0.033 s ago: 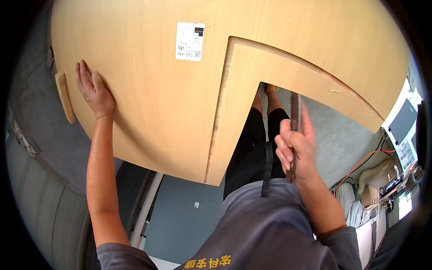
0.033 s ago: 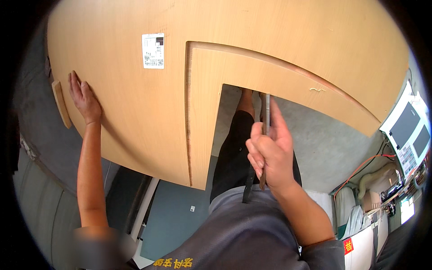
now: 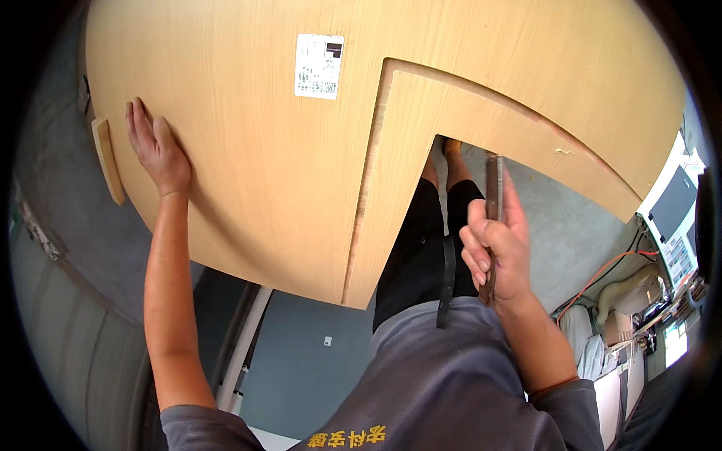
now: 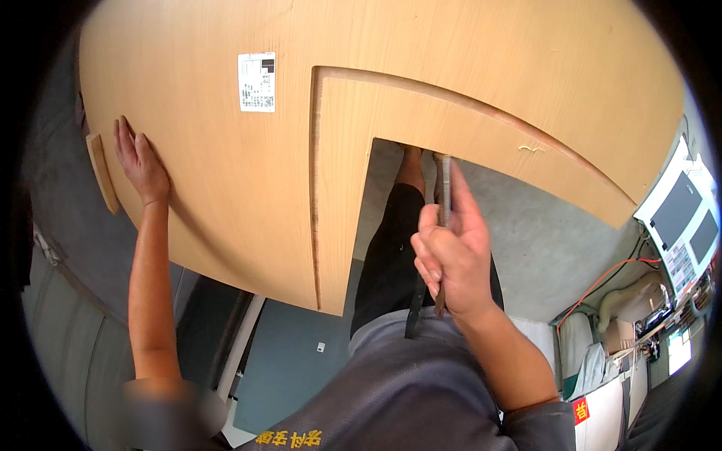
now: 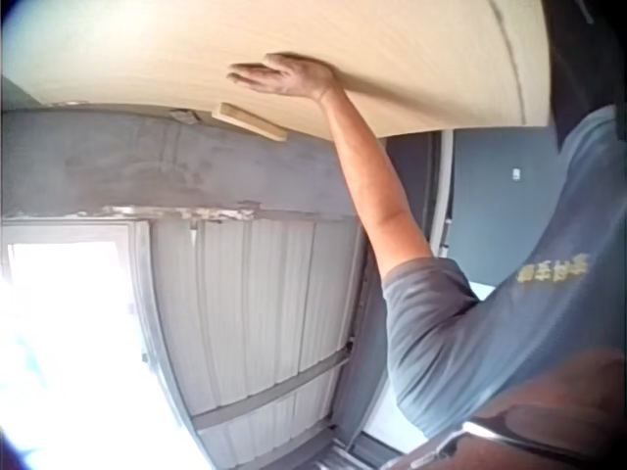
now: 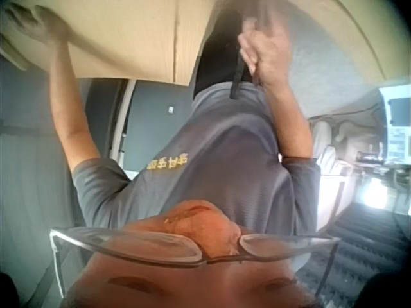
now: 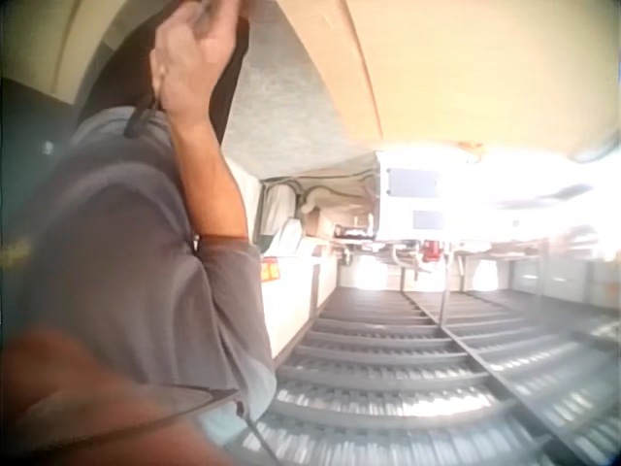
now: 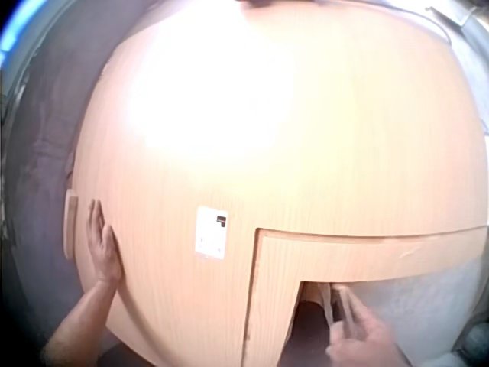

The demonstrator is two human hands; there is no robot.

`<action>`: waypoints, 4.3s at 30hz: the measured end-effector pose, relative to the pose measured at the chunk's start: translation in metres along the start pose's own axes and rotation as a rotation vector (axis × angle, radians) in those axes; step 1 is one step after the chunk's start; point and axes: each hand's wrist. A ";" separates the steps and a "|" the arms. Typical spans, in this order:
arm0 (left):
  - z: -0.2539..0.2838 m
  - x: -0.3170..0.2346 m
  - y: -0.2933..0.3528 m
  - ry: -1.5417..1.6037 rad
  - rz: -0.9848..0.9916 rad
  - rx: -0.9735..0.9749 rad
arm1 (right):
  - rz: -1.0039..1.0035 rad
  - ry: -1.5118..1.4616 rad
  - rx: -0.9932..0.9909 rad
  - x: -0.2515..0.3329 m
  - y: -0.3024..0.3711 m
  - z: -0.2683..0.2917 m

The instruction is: The person applies a thin wooden strip to the edge of a large wooden panel. They use a heat gun to warm the edge and the strip, then press the strip into place using a small wooden block. The person repeats this process along the edge of the panel.

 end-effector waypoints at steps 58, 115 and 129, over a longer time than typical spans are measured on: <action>-0.007 0.024 -0.003 0.004 -0.062 0.007 | 0.154 0.298 0.228 0.010 -0.012 0.087; -0.092 -0.310 -0.029 0.073 -0.750 0.273 | 0.105 -0.013 0.185 0.050 0.027 0.210; -0.096 -0.311 -0.027 0.118 -0.743 0.258 | -0.069 -0.136 0.062 0.123 0.018 0.273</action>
Point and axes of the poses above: each hand's wrist, its own y-axis away from the middle knuckle, its own z-axis out of the back of the hand, x = y × z, and after that the axes turned 11 degrees about -x, right-handed
